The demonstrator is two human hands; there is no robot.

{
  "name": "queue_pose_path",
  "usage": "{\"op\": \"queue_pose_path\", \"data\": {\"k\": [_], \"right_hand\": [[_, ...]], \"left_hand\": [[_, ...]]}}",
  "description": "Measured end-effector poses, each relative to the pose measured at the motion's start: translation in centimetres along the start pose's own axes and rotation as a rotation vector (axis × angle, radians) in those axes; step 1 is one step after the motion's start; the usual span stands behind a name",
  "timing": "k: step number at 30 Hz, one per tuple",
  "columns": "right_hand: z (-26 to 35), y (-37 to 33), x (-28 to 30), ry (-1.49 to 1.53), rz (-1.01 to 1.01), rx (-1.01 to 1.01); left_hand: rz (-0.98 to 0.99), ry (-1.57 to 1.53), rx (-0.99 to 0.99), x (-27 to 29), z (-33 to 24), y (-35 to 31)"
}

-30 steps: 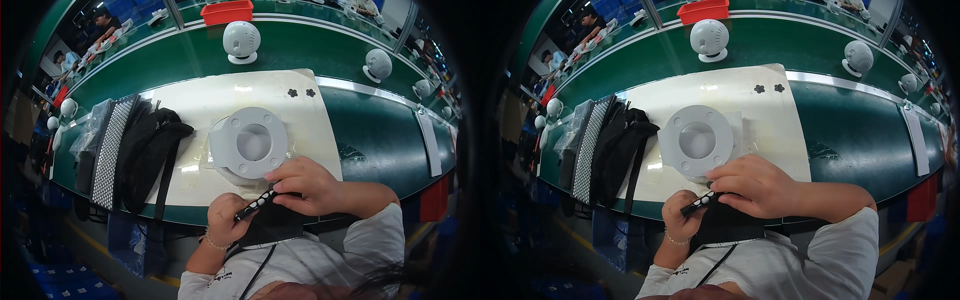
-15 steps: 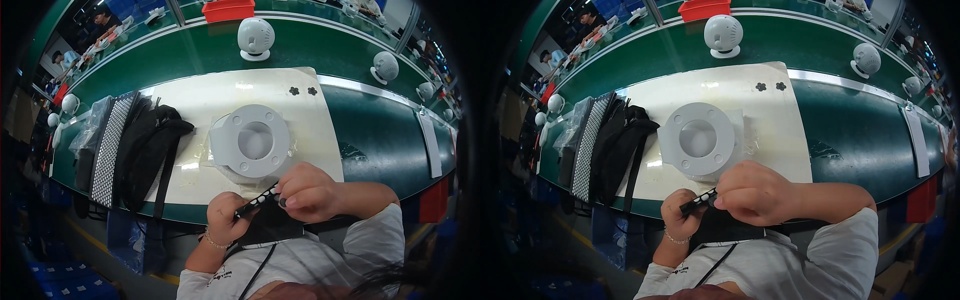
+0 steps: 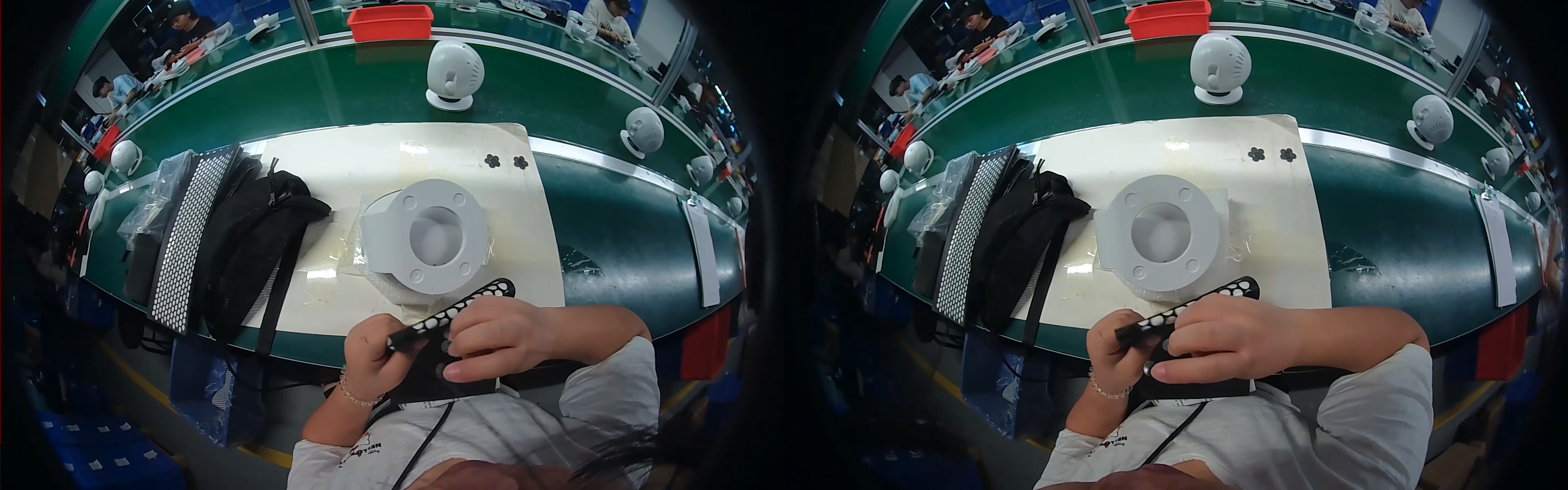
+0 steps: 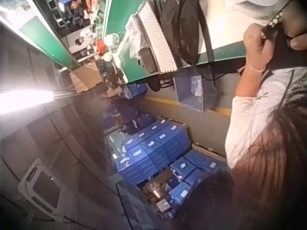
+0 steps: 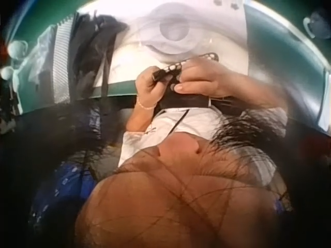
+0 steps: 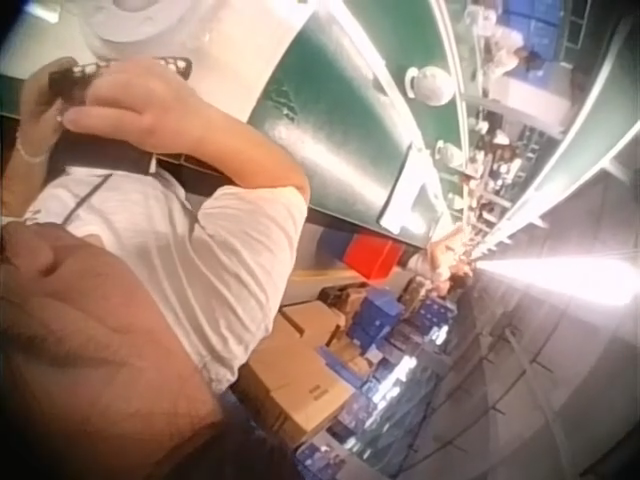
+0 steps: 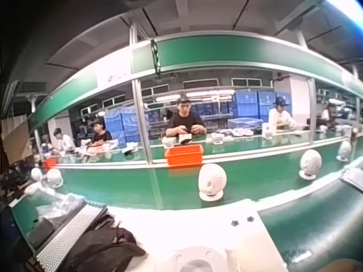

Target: Assembling electronic components and a mesh filter into a security camera housing on a production line.

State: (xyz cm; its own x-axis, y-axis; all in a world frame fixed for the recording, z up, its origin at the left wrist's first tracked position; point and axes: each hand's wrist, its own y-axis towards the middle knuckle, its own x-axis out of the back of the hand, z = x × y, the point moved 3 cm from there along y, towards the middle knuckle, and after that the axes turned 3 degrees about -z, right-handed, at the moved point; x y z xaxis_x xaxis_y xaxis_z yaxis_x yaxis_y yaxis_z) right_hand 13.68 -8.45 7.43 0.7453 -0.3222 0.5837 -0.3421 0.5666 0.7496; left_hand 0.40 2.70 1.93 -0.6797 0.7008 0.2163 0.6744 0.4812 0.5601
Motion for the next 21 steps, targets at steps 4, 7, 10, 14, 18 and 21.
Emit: {"op": "queue_pose_path", "data": {"k": [4, 7, 10, 14, 18, 21], "right_hand": [[-1.3, 1.2, 1.6, 0.067, -0.159, -0.081], [-5.3, 1.1, 3.8, 0.091, -0.441, -0.433], [-6.2, 2.4, 5.1, 0.191, -0.511, -0.692], [-6.5, 2.5, 5.1, 0.305, -0.481, -0.825], [-6.3, 2.3, 5.1, 0.225, -0.447, -0.824], [-5.6, 2.7, 5.2, 0.068, -0.383, -0.806]], "left_hand": [[-0.013, -0.008, -0.004, 0.4, 0.7, -0.4], [-0.158, 0.152, -0.137, 0.3, 0.3, -1.0], [-0.191, 0.137, -0.202, 0.0, 0.3, -0.1], [-0.102, 0.148, -0.163, -0.1, 0.8, 0.3], [-0.065, 0.161, -0.132, -0.2, 0.3, 0.5], [-0.044, 0.184, -0.123, -0.1, 0.4, 0.4]]}}
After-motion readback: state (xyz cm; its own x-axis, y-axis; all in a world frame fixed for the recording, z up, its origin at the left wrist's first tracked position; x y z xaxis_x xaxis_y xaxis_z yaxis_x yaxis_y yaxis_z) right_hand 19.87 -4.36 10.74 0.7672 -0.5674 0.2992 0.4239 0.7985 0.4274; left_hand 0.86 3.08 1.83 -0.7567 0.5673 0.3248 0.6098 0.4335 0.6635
